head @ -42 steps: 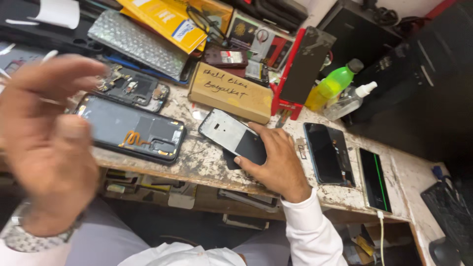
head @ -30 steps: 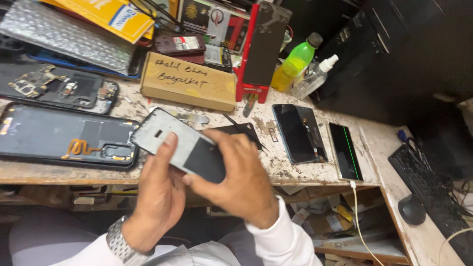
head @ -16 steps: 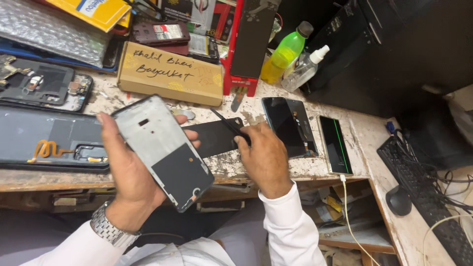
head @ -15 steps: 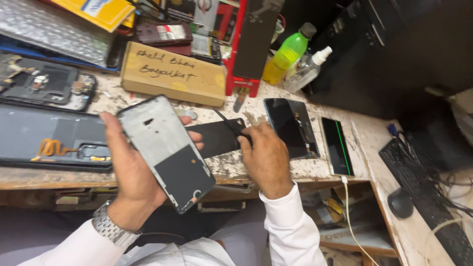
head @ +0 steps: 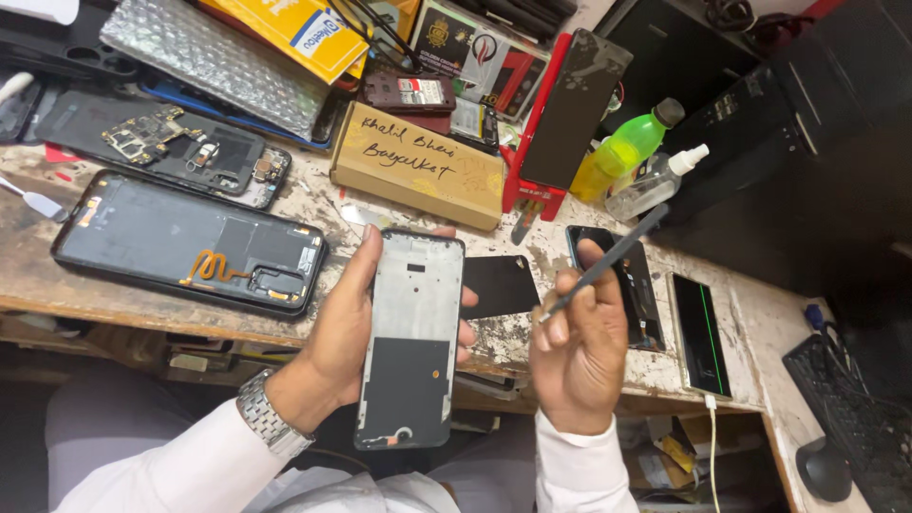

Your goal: The person uses a metal spudger to pry and remove a black adhesive strip from the back of a disassembled smartphone. They repeatedly scrape and lift the strip while holding the phone in their left hand.

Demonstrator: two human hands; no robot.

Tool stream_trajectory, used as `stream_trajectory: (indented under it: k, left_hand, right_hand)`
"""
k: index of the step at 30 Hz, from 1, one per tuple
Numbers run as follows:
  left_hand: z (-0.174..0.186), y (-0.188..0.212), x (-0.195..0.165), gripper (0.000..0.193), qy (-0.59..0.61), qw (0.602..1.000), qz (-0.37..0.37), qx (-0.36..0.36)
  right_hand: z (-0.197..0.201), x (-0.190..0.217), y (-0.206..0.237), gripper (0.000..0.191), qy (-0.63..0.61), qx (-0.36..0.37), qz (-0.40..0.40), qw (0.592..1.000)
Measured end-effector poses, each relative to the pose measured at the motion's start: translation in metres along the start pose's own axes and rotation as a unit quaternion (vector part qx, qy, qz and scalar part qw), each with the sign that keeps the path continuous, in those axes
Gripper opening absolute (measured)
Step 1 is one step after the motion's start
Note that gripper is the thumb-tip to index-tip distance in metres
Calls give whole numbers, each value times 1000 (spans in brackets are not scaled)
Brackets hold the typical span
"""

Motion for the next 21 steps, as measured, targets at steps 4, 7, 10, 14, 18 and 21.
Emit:
stream_trajectory:
  k: [4,7,10,14,18,21]
  left_hand:
    - [-1,1,0,78,15,999,14,27]
    - [1,1,0,83,19,999,24,34]
    - [2,-2,0,87,20,999,32,39]
    - [7,-6,-3,85,9,999,30,16]
    - [4,-8,-5,97,-7,999,32,20]
    - [6,-7,-11,89,10,1000,-1,-16]
  right_hand:
    - [-9,-9,-7,24,133,-10,23,991]
    - [-15,-14,-9,24,244,-46,46,968]
    - [-17,-18,-13,19,289,-71,49,953]
    - [-25,-19,-15,14,386,-58,49,919]
    - [-20,-22,-16,14,396,-58,50,915]
    - [-7,-23,-17,15,355,-74,59,930]
Point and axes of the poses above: each hand's wrist, its own y-axis away from the middle knuckle, its own z-axis out of the back of the hand, x = y × z, the point moved 8 cm from there along -y, towards the middle knuckle, and after that the axes turned 14 degrees about x, right-handed, at the moved point
